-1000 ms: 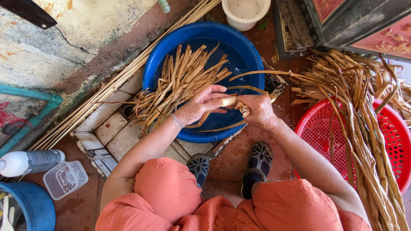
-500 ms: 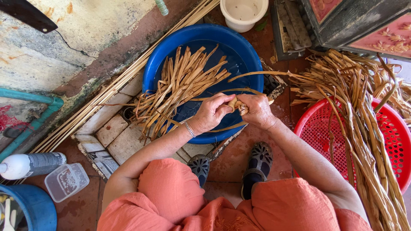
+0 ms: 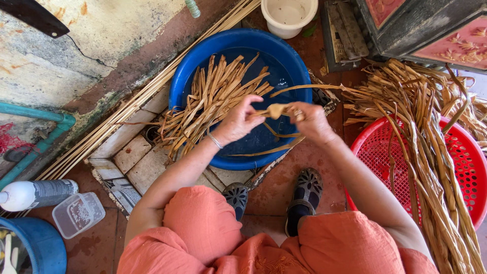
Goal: The person repeatedly picks up long dried bamboo strips from a blue basin of water, peels off thin outer layers by hand, and places the peeled strips into a red basket. The process continues with multiple strips throughout the clip.
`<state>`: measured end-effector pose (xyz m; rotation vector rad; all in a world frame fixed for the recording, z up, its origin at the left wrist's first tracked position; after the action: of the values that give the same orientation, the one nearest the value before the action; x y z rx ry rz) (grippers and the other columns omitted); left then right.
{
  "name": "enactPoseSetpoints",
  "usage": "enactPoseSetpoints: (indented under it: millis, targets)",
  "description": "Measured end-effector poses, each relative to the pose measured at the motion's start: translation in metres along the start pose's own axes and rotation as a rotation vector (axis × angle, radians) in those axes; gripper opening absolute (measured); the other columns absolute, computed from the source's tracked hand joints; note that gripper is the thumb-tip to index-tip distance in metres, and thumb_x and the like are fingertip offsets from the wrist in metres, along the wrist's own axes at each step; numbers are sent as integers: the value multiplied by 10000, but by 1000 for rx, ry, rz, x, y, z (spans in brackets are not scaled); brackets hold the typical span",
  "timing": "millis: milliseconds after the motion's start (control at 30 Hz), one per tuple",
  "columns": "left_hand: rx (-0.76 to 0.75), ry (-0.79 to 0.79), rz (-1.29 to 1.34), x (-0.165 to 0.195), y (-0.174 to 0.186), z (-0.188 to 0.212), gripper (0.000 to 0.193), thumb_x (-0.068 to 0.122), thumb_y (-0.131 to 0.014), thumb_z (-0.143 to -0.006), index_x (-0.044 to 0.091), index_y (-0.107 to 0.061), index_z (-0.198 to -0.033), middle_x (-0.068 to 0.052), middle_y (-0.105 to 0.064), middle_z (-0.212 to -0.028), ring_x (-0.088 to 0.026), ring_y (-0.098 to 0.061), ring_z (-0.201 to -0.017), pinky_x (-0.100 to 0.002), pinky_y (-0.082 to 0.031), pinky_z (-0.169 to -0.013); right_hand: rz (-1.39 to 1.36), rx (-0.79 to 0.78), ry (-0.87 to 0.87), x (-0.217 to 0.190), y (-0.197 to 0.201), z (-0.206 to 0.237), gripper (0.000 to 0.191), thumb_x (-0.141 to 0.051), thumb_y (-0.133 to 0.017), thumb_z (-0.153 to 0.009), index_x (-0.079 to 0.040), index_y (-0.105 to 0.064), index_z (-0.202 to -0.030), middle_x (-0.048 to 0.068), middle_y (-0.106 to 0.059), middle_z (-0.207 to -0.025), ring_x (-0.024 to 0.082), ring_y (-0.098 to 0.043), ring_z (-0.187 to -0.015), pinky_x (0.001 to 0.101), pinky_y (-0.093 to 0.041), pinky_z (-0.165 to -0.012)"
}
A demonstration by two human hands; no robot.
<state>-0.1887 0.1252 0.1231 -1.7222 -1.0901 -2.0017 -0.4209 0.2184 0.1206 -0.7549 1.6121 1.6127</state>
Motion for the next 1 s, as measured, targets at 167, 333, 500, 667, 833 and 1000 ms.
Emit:
enactPoseSetpoints:
  millis: [167,333,500,667,833,1000]
  targets:
    - [103,-87,-129,4,26,13,236,78,-755,-897,53,-643,-1103,-67,-734,-968,-144,-722,-821,-257,-620,-748,210,72,217,-10,41,-1,372,-102,-758,-941,-85,-688,-1306,176,-635,-1309,340,-570,-1205,438,-490,-993]
    - [134,-232,-256,35,11,17,171,42,-748,-902,54,-675,-1056,-53,-728,-978,-162,-717,-891,-304,-592,-806,193,49,414,-40,23,5,439,-103,-726,-923,-96,-657,-1356,182,-581,-1437,366,-469,-1362,454,-438,-1106]
    - [176,-389,-402,59,16,18,311,26,-765,-882,65,-664,-1174,-35,-734,-972,-186,-694,-929,-365,-543,-871,19,-111,215,-44,10,9,313,-65,-684,-969,-63,-675,-1282,60,-757,-954,185,-733,-944,406,-418,-1025]
    - [220,-386,-423,59,29,24,349,-1,-743,-889,54,-622,-1212,-79,-710,-1007,-223,-694,-982,-350,-574,-877,-7,-48,182,-45,14,12,172,-84,-725,-949,-10,-738,-1104,93,-722,-882,162,-689,-766,311,-548,-687]
    - [369,-521,-478,39,22,23,153,75,-751,-934,74,-666,-1061,-76,-736,-950,-201,-704,-890,-320,-586,-774,-46,12,244,-46,11,15,129,-50,-741,-901,-6,-742,-1022,93,-745,-889,177,-719,-753,306,-555,-676]
    - [-194,242,223,-1,-8,18,108,134,-680,-1001,39,-722,-975,-20,-624,-740,-86,-534,-583,-234,-428,-517,87,197,392,-44,11,18,232,-5,-773,-814,-12,-737,-1042,120,-743,-941,237,-735,-807,325,-578,-711]
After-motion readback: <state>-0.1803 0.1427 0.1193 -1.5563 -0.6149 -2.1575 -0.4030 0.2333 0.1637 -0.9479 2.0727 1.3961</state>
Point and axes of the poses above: each hand's wrist, its own z-axis away from the middle knuckle, its own y-axis out of the back of the hand, x = y × z, the point moved 2 cm from there along -z, towards the middle knuckle
